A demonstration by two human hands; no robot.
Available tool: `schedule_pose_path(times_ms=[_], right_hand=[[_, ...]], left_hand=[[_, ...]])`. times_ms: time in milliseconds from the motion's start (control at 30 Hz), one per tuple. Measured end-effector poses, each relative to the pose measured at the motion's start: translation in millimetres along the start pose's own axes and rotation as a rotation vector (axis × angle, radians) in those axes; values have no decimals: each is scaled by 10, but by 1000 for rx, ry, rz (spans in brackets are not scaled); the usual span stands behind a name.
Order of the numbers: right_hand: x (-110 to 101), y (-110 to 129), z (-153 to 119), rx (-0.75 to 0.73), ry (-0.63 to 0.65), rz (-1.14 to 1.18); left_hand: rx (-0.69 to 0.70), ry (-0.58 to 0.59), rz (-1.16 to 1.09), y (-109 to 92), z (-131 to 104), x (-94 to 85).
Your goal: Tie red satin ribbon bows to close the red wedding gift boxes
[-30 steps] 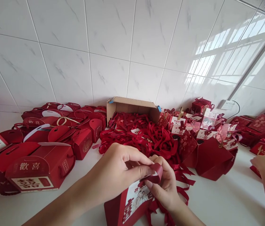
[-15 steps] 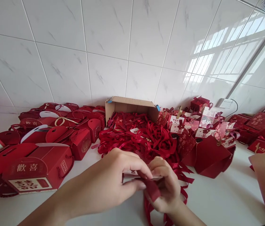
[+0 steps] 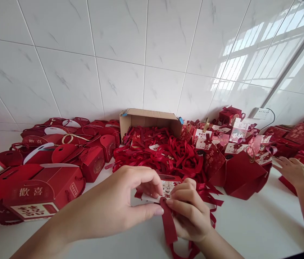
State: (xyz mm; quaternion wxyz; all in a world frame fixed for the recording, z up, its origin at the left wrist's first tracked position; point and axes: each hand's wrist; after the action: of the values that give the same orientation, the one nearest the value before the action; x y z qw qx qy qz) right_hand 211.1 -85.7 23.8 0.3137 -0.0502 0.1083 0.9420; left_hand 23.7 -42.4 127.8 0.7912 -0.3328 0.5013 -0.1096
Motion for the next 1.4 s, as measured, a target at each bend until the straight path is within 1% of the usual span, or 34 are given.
schedule_pose_path(times_ms=[200, 367, 600, 767, 900, 1000, 1100, 1200, 1400], right_hand=[[1, 8, -58, 45, -35, -1], [10, 21, -69, 30, -41, -19], [34, 21, -80, 39, -66, -27], [52, 26, -58, 38, -83, -35], [50, 31, -40, 40, -84, -48], [39, 34, -27, 36, -79, -68], [34, 38, -21, 29, -39, -78], [42, 33, -31, 52, -44, -60], [38, -3, -48, 72, -41, -31]], left_hand=[[0, 52, 69, -8, 30, 26], [1, 74, 65, 18, 49, 69], [14, 47, 98, 20, 32, 78], [-18, 47, 120, 6, 40, 68], [-30, 53, 121, -7, 52, 67], [-12, 71, 108, -12, 49, 63], [12, 93, 117, -6, 37, 54], [27, 91, 132, 6, 29, 51], [5, 103, 105, 10, 65, 58]])
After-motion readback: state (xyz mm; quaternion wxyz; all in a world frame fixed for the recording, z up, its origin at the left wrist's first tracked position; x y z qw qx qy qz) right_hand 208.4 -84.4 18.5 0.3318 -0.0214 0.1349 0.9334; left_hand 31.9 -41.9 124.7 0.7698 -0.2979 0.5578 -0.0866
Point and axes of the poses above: each hand's wrist, its own z-axis towards the middle knuckle, its own x-axis out of the palm, y = z × x, and after that the axes turned 10 degrees about x, right-handed
